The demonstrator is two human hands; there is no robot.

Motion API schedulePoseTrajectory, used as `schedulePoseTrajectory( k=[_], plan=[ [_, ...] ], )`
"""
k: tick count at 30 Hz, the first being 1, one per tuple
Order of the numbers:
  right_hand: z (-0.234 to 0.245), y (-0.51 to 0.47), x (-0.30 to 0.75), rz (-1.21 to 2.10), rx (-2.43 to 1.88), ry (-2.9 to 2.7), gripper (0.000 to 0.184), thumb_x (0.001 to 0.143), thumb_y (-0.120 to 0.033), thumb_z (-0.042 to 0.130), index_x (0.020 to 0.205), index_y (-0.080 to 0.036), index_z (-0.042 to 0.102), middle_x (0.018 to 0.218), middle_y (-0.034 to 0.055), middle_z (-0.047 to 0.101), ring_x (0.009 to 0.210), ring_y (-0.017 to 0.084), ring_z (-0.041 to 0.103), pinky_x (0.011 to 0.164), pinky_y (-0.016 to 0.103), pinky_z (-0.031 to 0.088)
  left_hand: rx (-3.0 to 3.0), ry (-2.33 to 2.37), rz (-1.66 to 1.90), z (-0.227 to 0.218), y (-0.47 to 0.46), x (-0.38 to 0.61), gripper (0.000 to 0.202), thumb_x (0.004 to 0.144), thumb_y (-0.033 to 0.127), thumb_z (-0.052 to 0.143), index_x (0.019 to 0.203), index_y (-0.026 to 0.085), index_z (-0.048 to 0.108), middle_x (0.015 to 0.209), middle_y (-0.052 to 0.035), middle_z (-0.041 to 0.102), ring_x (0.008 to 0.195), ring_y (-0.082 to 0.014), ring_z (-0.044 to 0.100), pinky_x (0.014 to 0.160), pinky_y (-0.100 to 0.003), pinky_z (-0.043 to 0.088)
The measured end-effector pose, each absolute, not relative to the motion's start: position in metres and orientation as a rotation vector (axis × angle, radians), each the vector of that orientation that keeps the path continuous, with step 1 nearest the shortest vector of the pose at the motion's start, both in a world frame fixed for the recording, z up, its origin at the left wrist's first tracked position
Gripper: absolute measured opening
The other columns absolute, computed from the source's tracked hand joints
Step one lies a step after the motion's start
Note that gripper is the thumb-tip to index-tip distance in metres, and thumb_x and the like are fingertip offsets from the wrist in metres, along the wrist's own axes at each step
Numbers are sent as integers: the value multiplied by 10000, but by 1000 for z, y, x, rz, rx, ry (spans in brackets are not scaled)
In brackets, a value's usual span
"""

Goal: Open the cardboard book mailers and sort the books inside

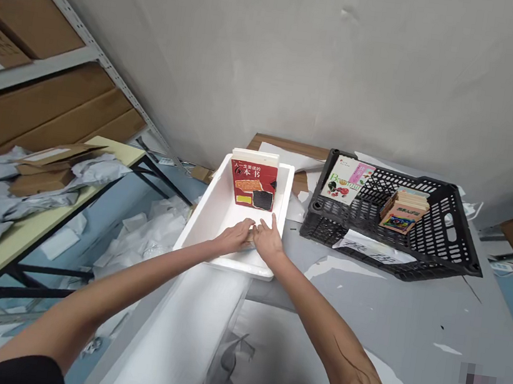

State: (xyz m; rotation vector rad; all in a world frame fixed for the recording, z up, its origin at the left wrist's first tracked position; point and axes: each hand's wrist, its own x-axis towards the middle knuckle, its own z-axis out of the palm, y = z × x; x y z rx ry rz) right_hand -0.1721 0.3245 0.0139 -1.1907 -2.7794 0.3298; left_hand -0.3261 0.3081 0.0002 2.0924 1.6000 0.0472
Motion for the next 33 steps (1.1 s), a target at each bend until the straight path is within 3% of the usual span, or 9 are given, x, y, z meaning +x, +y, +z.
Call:
schedulePoseTrajectory(
  k=[5,9,12,16,20,23,28,33],
  plan=[
    [16,326,-164,394,-1151,-2633,395,817,-63,382,1170,-88,556,1159,165,636,1322,257,374,1130,556,44,2010,1694,-172,2,312,-314,540,717,218,637,1202,144,413,1189,-193,544,1083,-353,543,886,-443,414],
    [18,325,-151,449,-1296,-2388,399,801,-64,360,1149,-86,552,1177,151,607,1312,241,378,1137,500,130,1927,1832,-149,8,321,-303,426,788,237,553,1174,114,421,1119,-217,592,1093,-371,548,908,-467,389],
    [12,322,-143,479,-1386,-2207,384,813,-79,338,1126,-114,558,1236,151,555,1322,246,348,1112,501,208,1807,1979,-104,11,324,-283,394,843,235,461,1191,73,373,1119,-253,586,1128,-366,533,902,-462,396],
    [1,317,-136,540,-1365,-2110,347,819,-93,344,1072,-130,577,1310,149,483,1355,230,276,1094,466,270,1642,2011,-88,9,329,-252,421,847,276,472,1206,96,345,1140,-225,588,1134,-325,548,901,-418,429],
    [-1,315,-133,582,-1352,-2167,346,800,-78,368,1070,-118,582,1361,160,447,1373,237,233,1101,486,246,1495,1898,-125,7,335,-245,563,773,371,592,1216,141,332,1066,-161,632,939,-277,654,752,-360,526],
    [2,313,-134,581,-1374,-2207,365,776,-59,384,1078,-99,585,1386,173,419,1387,245,200,1105,474,247,1327,1833,-60,10,336,-253,587,783,358,575,1243,142,281,1097,-169,619,799,-239,679,578,-314,552],
    [5,312,-137,562,-1425,-2198,377,784,-52,376,1091,-103,589,1395,165,405,1394,232,173,1103,438,261,1264,1784,31,17,334,-255,598,822,353,511,1293,144,207,1206,-201,561,878,-232,667,571,-276,555],
    [8,312,-136,514,-1469,-2276,385,807,-89,369,1128,-113,581,1408,152,398,1386,254,190,1102,443,252,1421,1383,-99,23,341,-269,707,759,306,552,1353,202,181,1353,-141,464,1134,-239,556,747,-324,551]
  ],
)
